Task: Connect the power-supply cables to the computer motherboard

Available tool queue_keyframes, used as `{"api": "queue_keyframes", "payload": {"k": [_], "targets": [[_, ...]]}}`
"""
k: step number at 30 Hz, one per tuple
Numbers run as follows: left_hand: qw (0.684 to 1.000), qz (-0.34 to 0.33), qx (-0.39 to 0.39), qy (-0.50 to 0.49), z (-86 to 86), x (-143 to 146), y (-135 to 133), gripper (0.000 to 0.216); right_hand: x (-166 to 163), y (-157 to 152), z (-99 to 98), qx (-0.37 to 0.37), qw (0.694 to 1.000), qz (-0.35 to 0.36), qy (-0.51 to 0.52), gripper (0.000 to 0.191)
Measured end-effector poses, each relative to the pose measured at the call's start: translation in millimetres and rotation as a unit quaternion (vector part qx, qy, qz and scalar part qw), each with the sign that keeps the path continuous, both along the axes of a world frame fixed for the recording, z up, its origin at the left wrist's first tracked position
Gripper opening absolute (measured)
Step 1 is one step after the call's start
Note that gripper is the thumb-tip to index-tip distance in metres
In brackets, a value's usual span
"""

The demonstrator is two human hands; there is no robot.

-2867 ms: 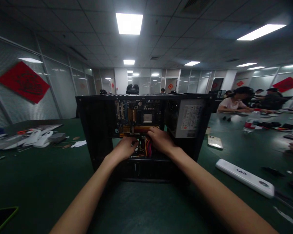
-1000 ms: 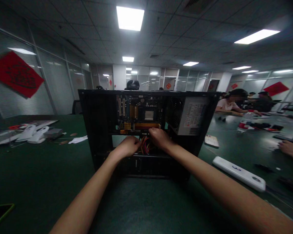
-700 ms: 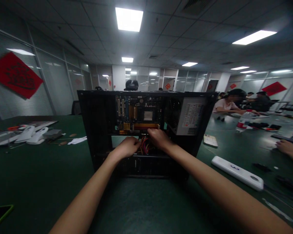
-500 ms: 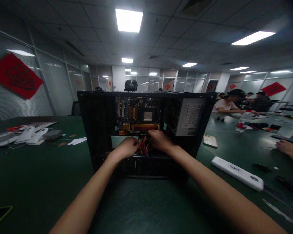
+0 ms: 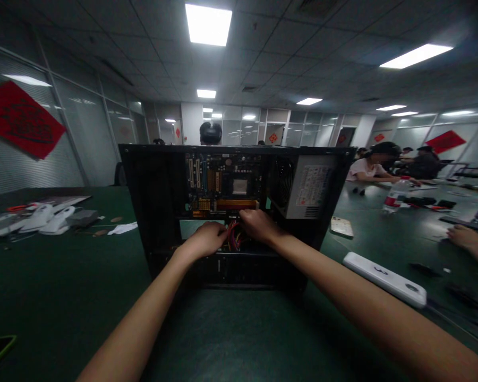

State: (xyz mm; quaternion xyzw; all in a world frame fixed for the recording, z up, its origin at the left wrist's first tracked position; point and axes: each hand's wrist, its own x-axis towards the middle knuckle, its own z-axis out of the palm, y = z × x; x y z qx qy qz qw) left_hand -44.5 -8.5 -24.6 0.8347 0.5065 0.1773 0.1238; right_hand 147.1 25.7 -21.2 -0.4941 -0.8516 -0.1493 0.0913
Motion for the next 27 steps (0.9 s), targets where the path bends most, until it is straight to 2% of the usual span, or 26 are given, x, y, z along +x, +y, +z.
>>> {"api": "queue_keyframes", "payload": {"k": [9, 20, 27], "targets": [[1.000, 0.000, 0.006, -0.005, 3.9, 0, -5, 0.039, -2, -4, 2.8, 0.008, 1.000, -0.021, 0.004, 0.021], [1.000, 0.000, 0.006, 0.001, 1.8, -1, -3, 0.040, 0, -11, 1.4, 0.032, 0.998, -0.006, 0.048, 0.020], [1.000, -0.003, 0.004, 0.004, 3.5, 0, -5, 0.038, 1, 1, 4.8, 0.044, 0.997, 0.021, 0.061, 0.026]]}}
